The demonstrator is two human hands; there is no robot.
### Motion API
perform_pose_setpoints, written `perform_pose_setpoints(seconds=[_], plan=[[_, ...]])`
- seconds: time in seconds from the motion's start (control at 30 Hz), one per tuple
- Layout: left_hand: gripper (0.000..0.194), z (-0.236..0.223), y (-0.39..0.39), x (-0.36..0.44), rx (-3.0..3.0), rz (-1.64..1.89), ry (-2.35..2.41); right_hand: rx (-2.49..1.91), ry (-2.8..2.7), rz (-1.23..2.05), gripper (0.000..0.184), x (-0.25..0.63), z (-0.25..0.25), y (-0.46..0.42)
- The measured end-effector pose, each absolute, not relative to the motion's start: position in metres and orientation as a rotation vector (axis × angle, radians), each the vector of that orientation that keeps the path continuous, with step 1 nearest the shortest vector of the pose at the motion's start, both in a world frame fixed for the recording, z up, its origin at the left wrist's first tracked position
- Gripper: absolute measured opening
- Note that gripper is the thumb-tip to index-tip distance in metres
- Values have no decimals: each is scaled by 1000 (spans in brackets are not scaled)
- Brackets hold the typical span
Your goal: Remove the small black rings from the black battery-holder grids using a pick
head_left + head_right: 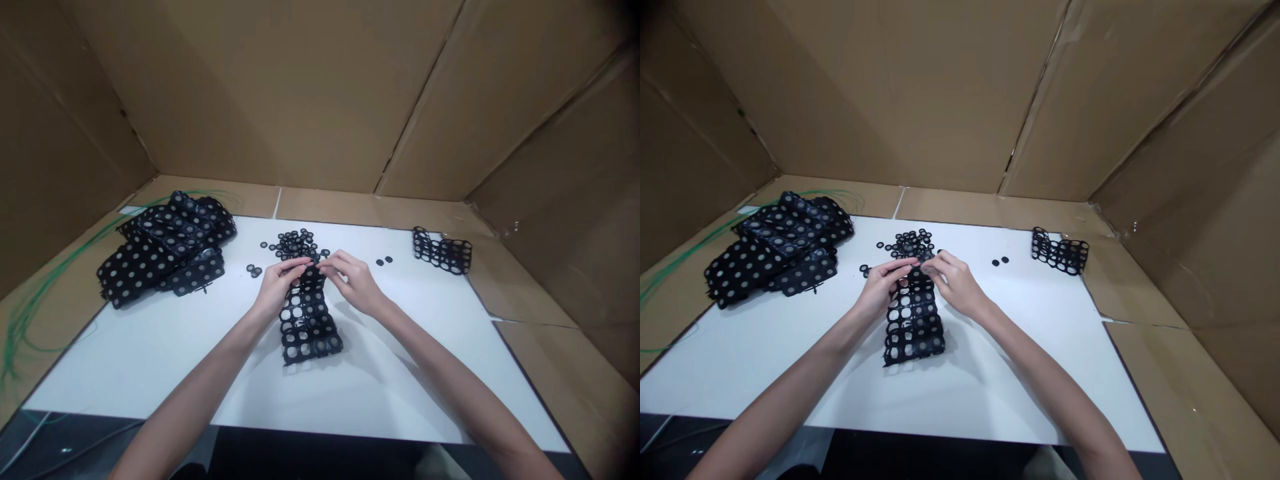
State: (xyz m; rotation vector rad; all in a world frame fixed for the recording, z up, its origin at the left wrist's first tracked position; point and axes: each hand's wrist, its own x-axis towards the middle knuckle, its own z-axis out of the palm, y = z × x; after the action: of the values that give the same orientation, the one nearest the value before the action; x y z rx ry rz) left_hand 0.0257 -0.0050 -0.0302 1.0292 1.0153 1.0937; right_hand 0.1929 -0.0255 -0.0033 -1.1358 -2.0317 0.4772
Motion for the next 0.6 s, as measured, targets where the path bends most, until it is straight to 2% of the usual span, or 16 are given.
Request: perform_pose_setpoints(seconds=[0.13, 0.3, 0.37, 0.6], plan=[[27, -28, -7, 25, 951, 1069, 955, -1139, -1987, 399, 15, 189, -9, -28], [54, -28, -6, 20, 1171, 1045, 868, -1182, -1954, 435, 11, 190, -12, -25], [57, -30, -4, 19, 1339, 1059, 907, -1209, -1881, 491, 14, 190, -12, -24], [32, -44, 2, 19, 1435, 1025, 1078, -1257, -1568, 650, 32, 194, 0, -25]])
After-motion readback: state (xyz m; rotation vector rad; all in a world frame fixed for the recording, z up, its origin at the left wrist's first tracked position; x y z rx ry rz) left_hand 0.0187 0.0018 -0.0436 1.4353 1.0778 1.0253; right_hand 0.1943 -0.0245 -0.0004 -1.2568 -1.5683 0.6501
